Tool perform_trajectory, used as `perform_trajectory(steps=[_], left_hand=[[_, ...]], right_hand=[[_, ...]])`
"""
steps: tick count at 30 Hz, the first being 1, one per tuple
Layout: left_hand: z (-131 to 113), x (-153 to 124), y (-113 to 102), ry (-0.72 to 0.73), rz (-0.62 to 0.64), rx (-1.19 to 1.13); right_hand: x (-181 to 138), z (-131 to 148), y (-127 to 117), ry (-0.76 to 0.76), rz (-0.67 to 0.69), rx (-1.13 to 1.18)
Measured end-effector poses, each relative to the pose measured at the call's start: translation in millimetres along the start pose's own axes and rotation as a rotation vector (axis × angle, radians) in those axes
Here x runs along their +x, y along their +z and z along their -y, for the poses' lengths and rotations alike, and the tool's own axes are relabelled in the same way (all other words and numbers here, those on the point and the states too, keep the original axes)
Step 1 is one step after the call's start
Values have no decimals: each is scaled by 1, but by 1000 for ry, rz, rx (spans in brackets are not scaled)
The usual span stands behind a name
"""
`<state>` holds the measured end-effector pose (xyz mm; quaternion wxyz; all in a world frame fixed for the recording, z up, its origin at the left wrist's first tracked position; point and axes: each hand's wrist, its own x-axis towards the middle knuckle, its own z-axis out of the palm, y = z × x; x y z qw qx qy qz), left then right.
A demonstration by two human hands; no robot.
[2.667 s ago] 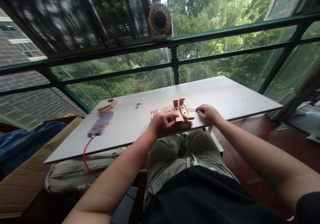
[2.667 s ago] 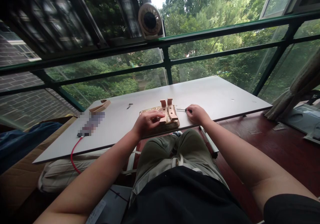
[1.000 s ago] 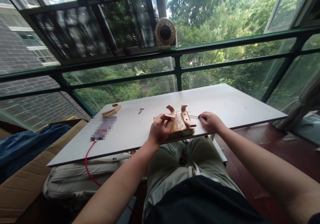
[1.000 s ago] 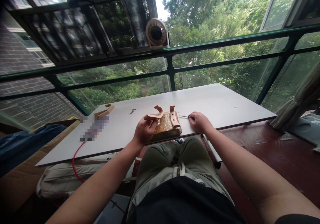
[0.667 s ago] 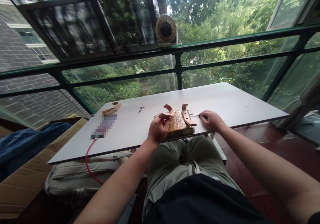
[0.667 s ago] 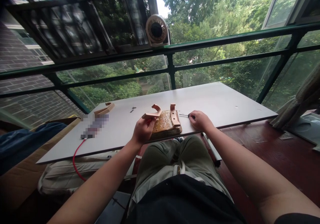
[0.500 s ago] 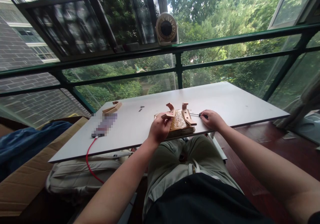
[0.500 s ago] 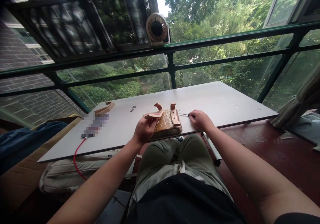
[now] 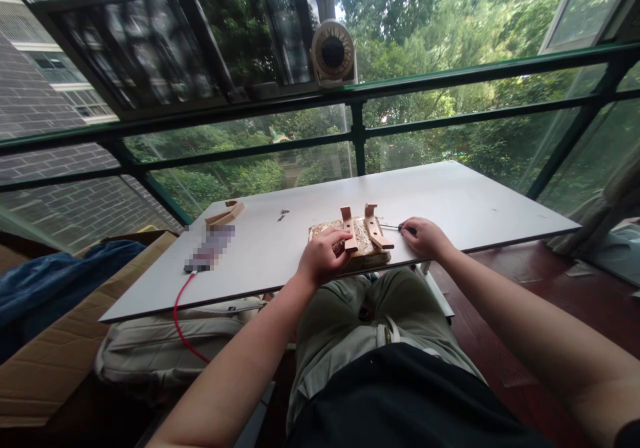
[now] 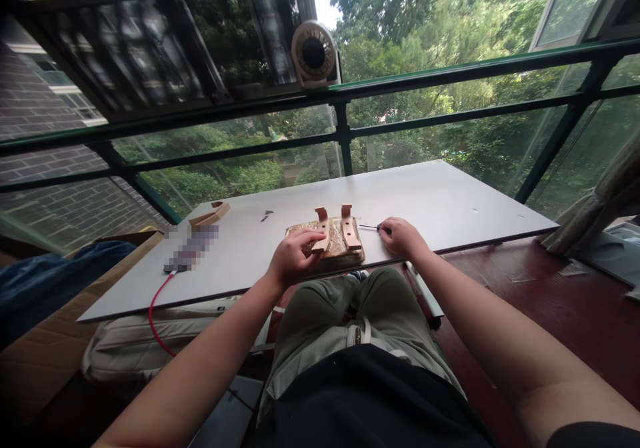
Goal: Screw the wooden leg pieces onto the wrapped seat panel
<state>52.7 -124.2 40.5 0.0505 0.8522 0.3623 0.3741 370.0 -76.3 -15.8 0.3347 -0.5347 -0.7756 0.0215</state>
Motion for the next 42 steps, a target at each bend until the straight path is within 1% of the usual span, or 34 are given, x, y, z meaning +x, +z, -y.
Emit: perform_trajectory(steps=[11, 14, 22, 28, 36, 39, 42], left_hand=[[-2, -1, 0, 23, 27, 53], [-6, 2, 1, 42, 60, 76], [-13, 14, 7, 78, 92, 113], [-14, 10, 6, 30, 98, 109], [-8, 5, 11, 69, 49, 92], [-2, 8, 11, 63, 32, 91], [4, 14, 12, 68, 41, 94]], right_hand=[[0, 1, 1, -4, 5, -14], [0, 2, -1, 2, -1, -12], [0, 5, -3, 19, -3, -8], [0, 4, -2, 21, 0, -2], [0, 2, -1, 0, 0, -9], [1, 1, 0, -10, -7, -20], [5, -1, 0, -14, 4, -35]])
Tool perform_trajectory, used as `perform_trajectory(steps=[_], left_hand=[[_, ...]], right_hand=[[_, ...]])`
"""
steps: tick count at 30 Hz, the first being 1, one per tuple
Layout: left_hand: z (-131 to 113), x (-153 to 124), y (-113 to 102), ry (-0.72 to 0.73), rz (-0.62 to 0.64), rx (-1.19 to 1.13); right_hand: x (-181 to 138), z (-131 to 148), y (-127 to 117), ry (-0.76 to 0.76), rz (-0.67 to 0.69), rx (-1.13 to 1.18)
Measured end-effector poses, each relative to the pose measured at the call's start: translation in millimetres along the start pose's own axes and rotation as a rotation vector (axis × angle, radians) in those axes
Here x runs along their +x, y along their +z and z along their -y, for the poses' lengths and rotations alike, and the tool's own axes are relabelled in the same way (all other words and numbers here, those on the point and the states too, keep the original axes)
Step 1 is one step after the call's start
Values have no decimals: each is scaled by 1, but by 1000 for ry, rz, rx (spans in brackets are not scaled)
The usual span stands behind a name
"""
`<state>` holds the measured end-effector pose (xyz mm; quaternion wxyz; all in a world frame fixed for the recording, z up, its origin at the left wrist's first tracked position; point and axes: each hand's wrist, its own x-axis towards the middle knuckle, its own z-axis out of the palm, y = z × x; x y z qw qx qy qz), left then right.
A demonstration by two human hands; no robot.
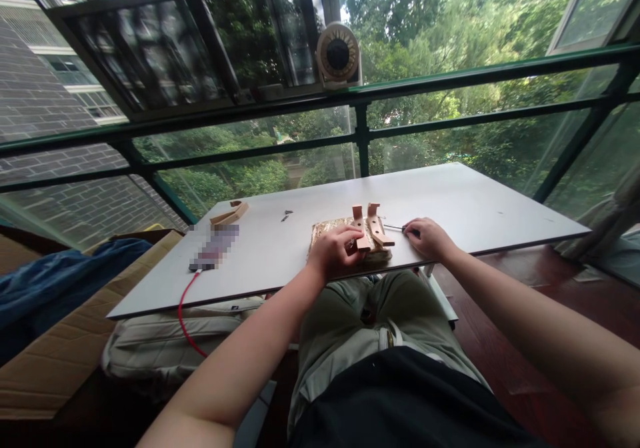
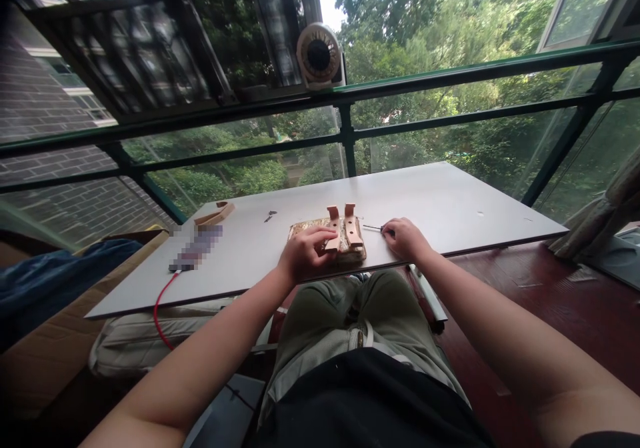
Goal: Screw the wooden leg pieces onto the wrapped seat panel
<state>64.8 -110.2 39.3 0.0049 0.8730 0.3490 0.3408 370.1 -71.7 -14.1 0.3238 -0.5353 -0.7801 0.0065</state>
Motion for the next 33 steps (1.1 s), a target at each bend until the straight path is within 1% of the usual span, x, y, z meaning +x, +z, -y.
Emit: perform_trajectory(steps=[3, 6, 11, 14, 18, 22, 24, 26, 29, 30, 31, 32, 33], left_hand=[[7, 9, 3, -11, -3, 14], [15, 20, 8, -30, -10, 16], [31, 40, 13, -65, -30, 15], [40, 50, 15, -73, -37, 15], [50, 61, 18, -80, -38, 13], [59, 68, 18, -59, -20, -2], [60, 68, 15, -27, 15, -16], [55, 67, 9, -27, 19, -38], [46, 61, -7, -47, -15, -85], [46, 59, -14, -61, -26, -110], [50, 56, -21, -94, -43, -129], [59, 52, -29, -140, -59, -131], [73, 48, -35, -200, -88, -112]], right_hand=[[11, -5, 0, 13, 37, -11], [28, -11, 2, 48, 92, -14], [62, -24, 5, 171, 154, -7], [81, -31, 6, 257, 171, 42], [111, -43, 12, 332, 151, 165], [146, -53, 28, 335, 77, 317], [161, -56, 37, 339, 67, 382], [170, -58, 46, 355, 72, 426], [173, -60, 54, 382, 95, 464], [172, -60, 55, 390, 94, 468], [171, -61, 55, 400, 89, 470], [169, -61, 55, 404, 86, 465], [167, -62, 54, 406, 81, 448]])
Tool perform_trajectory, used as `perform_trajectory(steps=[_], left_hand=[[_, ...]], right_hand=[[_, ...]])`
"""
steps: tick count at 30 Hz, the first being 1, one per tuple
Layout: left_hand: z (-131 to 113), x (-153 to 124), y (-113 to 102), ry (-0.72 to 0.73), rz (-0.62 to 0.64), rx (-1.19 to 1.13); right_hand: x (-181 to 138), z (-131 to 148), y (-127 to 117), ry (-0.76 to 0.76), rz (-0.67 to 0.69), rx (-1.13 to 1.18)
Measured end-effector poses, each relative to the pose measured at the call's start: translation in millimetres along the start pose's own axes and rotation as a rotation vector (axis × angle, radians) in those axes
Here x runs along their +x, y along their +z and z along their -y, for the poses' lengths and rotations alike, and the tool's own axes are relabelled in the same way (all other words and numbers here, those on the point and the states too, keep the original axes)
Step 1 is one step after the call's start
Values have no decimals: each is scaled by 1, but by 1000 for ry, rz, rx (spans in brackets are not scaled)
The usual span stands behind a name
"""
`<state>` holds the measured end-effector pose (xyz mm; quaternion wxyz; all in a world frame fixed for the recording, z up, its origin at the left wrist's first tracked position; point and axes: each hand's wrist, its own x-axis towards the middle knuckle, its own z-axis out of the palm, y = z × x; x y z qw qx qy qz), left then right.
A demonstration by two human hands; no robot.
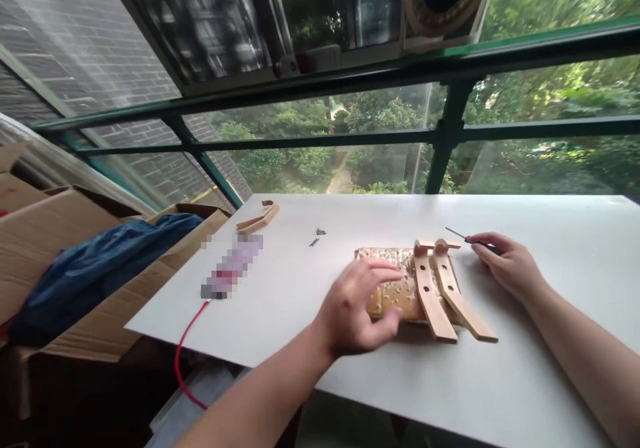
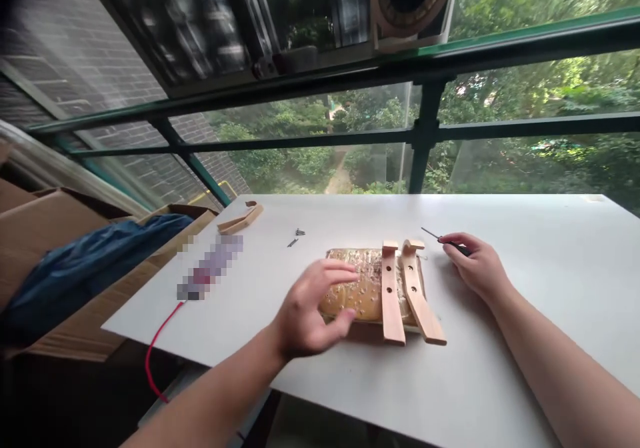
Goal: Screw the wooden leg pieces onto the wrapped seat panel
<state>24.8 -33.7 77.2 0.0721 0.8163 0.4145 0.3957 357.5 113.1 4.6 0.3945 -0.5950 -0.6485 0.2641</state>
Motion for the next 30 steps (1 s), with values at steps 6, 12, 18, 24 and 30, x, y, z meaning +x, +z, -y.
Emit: perform_trajectory(steps=[6, 12, 18, 24, 30], left_hand=[[143, -5, -43, -576, -38, 418], [193, -15, -52, -713, -1, 486], [192, -8, -44, -746, 1, 495], [191, -6, -40, -745, -32, 478], [170, 3, -35, -728, -238, 313]], right_hand=[[-3, -2, -3, 21, 2, -43], [-4, 4, -5, 81, -25, -49], [-5, 10, -7, 105, -11, -46], [-4, 13, -6, 39, 8, 33], [-5, 17, -4, 4, 17, 117]])
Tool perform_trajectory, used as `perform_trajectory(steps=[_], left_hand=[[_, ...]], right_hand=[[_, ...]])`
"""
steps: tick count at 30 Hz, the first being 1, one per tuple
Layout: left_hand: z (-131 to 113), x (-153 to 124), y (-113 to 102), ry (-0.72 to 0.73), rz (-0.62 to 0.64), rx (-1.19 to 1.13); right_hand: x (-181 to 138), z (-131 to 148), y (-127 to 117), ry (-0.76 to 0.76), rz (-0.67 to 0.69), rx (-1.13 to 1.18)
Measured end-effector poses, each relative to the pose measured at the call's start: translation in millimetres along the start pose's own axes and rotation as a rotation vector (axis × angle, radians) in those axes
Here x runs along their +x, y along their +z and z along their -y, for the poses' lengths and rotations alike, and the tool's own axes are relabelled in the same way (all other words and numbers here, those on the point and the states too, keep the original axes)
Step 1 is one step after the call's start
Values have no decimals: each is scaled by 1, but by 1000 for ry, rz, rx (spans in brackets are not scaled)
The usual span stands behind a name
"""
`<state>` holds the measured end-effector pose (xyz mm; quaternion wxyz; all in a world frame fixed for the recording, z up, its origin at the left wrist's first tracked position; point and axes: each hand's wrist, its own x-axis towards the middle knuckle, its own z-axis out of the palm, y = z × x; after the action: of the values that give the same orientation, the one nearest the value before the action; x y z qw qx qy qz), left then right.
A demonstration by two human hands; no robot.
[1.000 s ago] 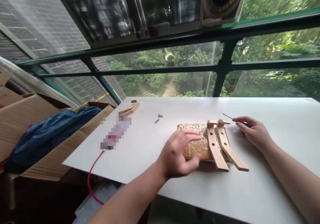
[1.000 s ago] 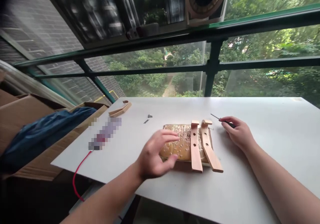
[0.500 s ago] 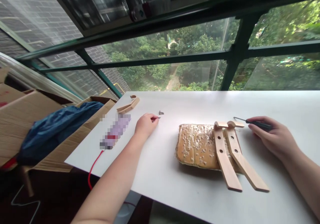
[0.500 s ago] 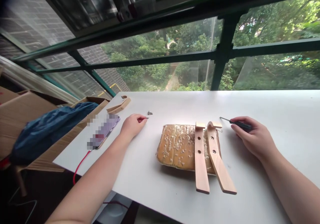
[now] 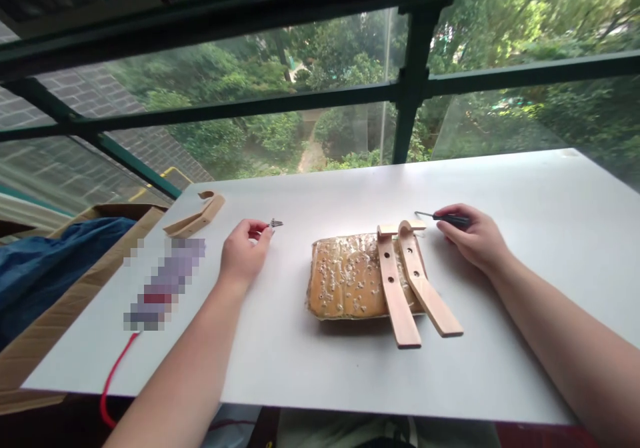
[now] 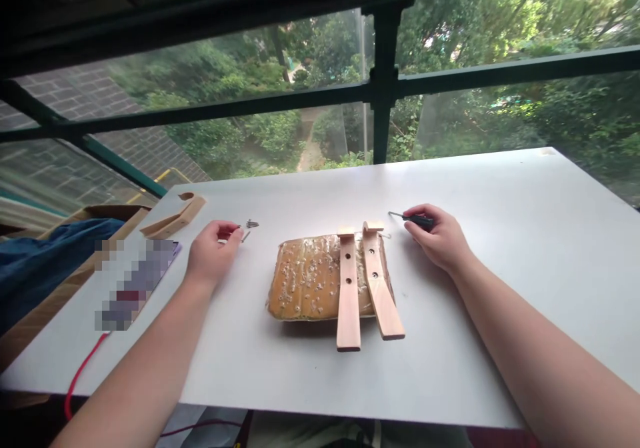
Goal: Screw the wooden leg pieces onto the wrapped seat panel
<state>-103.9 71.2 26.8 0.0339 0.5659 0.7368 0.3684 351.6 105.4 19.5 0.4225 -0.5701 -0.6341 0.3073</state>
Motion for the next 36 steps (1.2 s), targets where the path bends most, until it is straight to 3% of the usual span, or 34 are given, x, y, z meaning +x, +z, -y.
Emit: perform_trajectory(steps=[2, 5, 10, 13, 15, 23, 36], left_hand=[[-20, -10, -1, 53, -7, -187], [-60, -31, -3, 223, 88, -380], [-127, -62, -8, 635, 395, -507], [-151, -69, -6, 888, 624, -498], [-158, -71, -2, 969, 683, -449], [-153, -82, 13, 987, 610, -271], [-151, -81, 15, 897, 620, -310]], right_hand=[[0, 1, 1, -18, -6, 16], [1, 1, 1, -32, -14, 46], [0, 1, 0, -34, -11, 77], [-1, 1, 0, -36, -8, 88], [0, 0, 0, -40, -6, 95], [2, -1, 0, -54, 3, 118], [0, 1, -1, -46, 10, 93]])
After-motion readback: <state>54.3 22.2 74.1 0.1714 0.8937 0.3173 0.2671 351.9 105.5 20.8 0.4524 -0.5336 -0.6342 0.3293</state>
